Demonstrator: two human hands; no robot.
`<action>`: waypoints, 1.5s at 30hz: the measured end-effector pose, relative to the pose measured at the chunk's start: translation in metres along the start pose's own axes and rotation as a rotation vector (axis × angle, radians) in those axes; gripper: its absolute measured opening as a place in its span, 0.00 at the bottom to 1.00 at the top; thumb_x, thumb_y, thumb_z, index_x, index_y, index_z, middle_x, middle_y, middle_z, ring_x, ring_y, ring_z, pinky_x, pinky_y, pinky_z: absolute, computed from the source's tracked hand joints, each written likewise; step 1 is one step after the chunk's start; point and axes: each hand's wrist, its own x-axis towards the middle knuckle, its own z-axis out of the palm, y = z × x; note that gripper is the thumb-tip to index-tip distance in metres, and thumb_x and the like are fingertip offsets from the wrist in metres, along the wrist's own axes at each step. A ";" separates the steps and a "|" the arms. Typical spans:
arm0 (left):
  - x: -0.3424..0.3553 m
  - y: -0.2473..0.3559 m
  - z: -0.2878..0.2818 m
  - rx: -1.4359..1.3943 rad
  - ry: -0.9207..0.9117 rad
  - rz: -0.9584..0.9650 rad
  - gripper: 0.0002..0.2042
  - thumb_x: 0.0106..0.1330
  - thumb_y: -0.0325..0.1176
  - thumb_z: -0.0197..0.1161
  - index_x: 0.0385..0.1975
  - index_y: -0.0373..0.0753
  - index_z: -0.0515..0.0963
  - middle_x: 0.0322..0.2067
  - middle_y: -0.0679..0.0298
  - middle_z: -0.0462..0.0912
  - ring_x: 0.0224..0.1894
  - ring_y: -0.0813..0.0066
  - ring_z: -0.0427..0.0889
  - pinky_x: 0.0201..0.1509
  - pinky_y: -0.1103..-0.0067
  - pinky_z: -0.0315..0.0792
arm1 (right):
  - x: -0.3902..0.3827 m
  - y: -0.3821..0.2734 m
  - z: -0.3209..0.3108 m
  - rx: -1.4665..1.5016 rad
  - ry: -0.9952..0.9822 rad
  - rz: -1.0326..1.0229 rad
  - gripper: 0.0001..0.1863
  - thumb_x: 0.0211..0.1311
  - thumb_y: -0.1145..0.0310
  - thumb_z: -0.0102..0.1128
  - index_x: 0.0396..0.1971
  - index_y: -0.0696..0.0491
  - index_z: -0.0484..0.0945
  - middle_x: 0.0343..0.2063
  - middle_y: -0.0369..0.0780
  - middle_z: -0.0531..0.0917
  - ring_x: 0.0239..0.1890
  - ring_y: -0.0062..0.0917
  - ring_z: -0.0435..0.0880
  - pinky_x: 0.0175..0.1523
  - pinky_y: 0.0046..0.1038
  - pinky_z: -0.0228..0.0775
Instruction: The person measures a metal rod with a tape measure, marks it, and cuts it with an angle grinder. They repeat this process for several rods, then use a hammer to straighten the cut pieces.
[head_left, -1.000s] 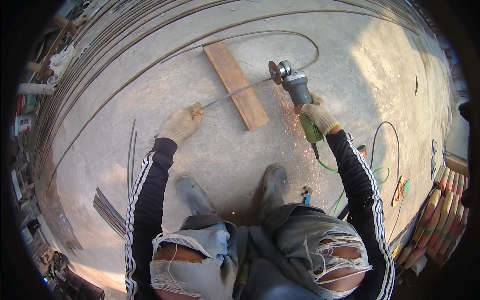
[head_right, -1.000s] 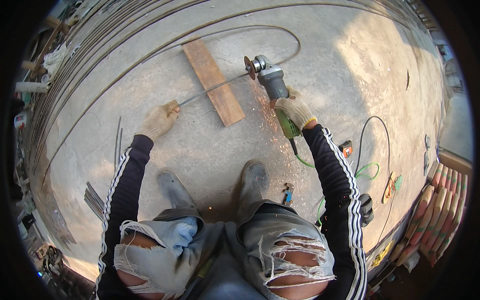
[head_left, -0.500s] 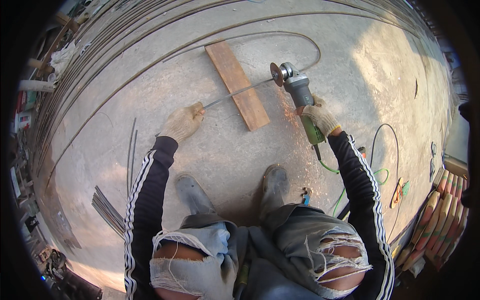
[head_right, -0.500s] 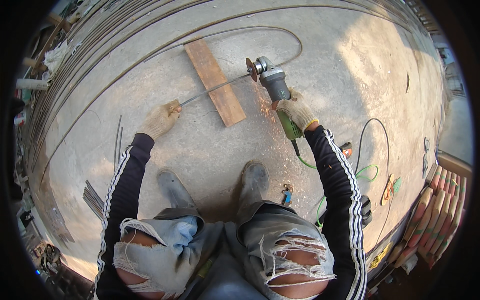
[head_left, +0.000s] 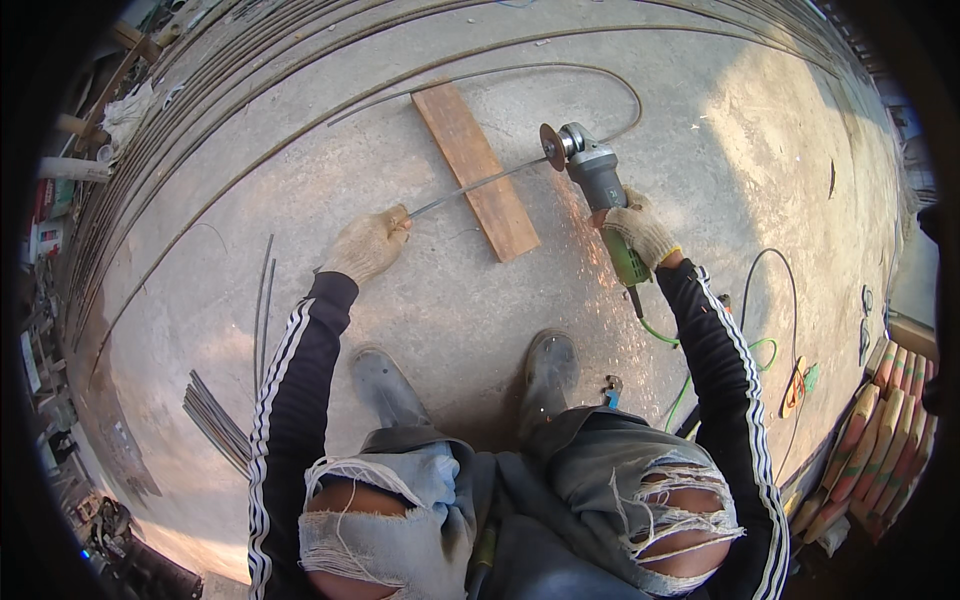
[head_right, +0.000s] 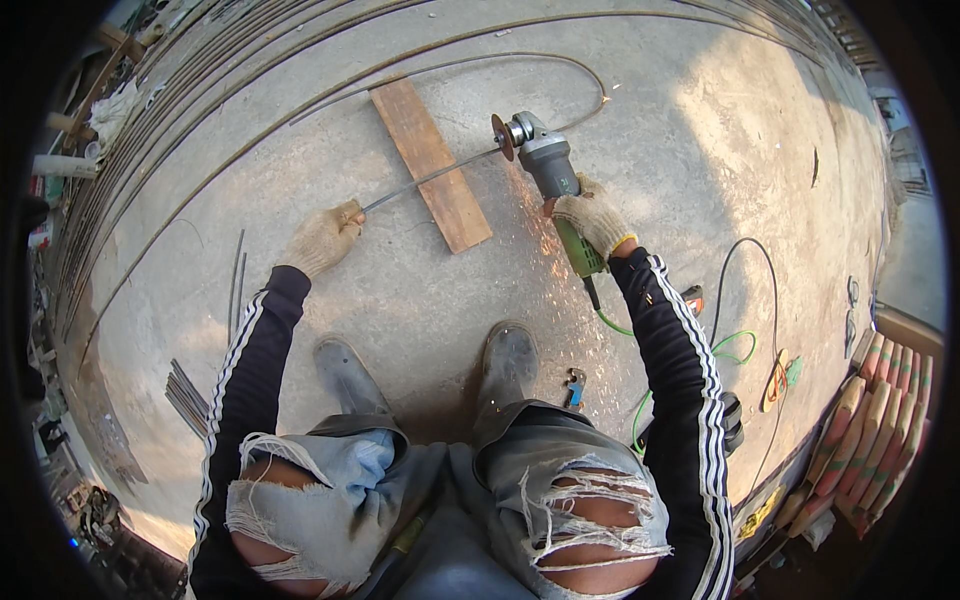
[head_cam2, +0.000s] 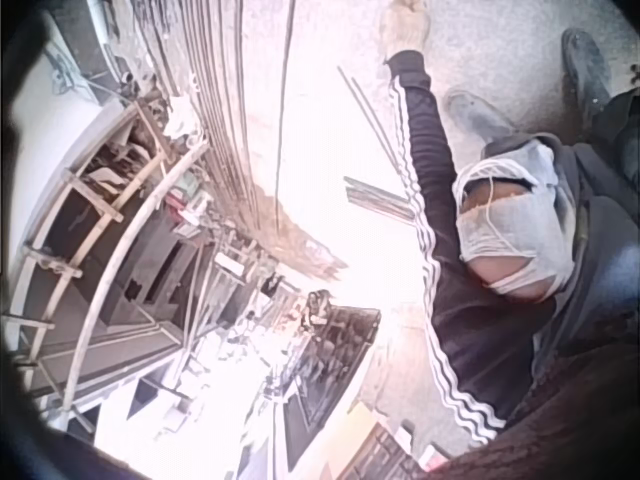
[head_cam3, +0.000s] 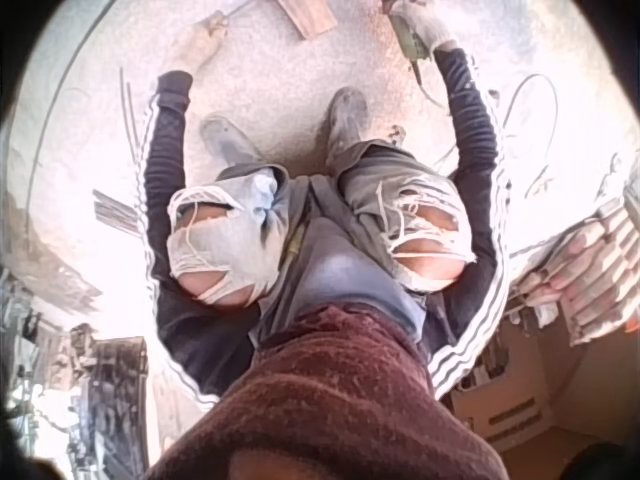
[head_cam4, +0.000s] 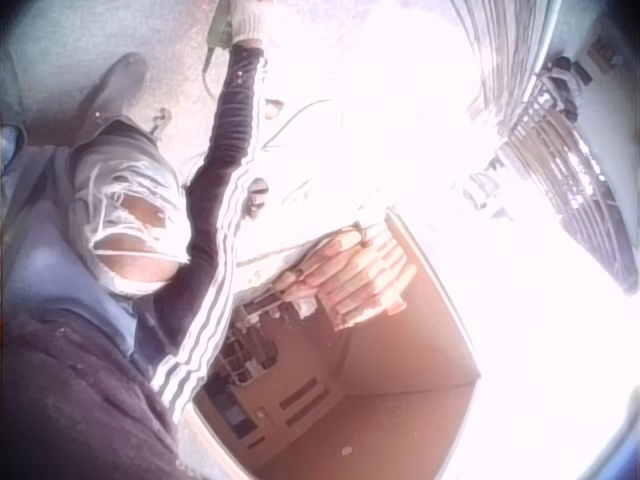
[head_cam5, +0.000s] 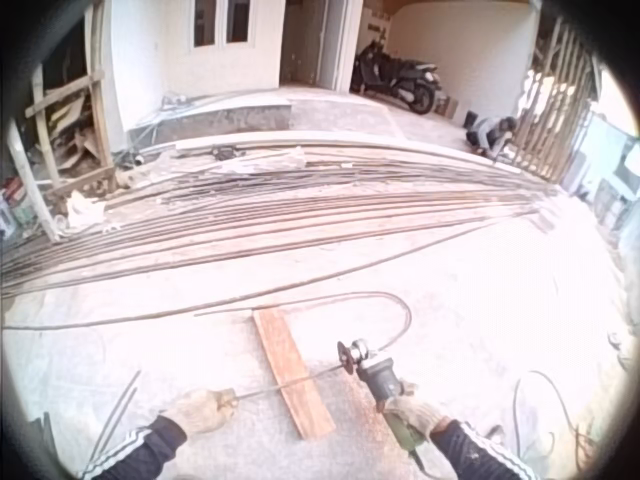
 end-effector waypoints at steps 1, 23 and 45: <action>0.000 0.001 0.000 0.006 -0.005 0.000 0.22 0.77 0.46 0.60 0.63 0.40 0.83 0.46 0.43 0.90 0.48 0.46 0.91 0.54 0.63 0.82 | -0.001 -0.001 -0.001 0.007 0.001 0.009 0.29 0.53 0.56 0.75 0.51 0.57 0.81 0.34 0.41 0.86 0.34 0.29 0.85 0.43 0.32 0.78; 0.006 -0.020 0.024 -0.058 0.107 0.120 0.15 0.77 0.44 0.57 0.54 0.46 0.83 0.32 0.48 0.88 0.37 0.48 0.89 0.43 0.58 0.79 | -0.001 -0.007 -0.008 -0.006 -0.002 0.021 0.32 0.49 0.53 0.78 0.50 0.57 0.81 0.33 0.42 0.86 0.33 0.30 0.84 0.43 0.33 0.78; 0.006 -0.017 0.016 -0.026 0.001 0.031 0.22 0.81 0.46 0.55 0.68 0.45 0.79 0.38 0.47 0.90 0.40 0.51 0.91 0.46 0.60 0.81 | -0.006 -0.017 -0.002 0.029 -0.005 0.007 0.29 0.50 0.57 0.80 0.49 0.57 0.82 0.35 0.39 0.86 0.32 0.25 0.84 0.40 0.29 0.79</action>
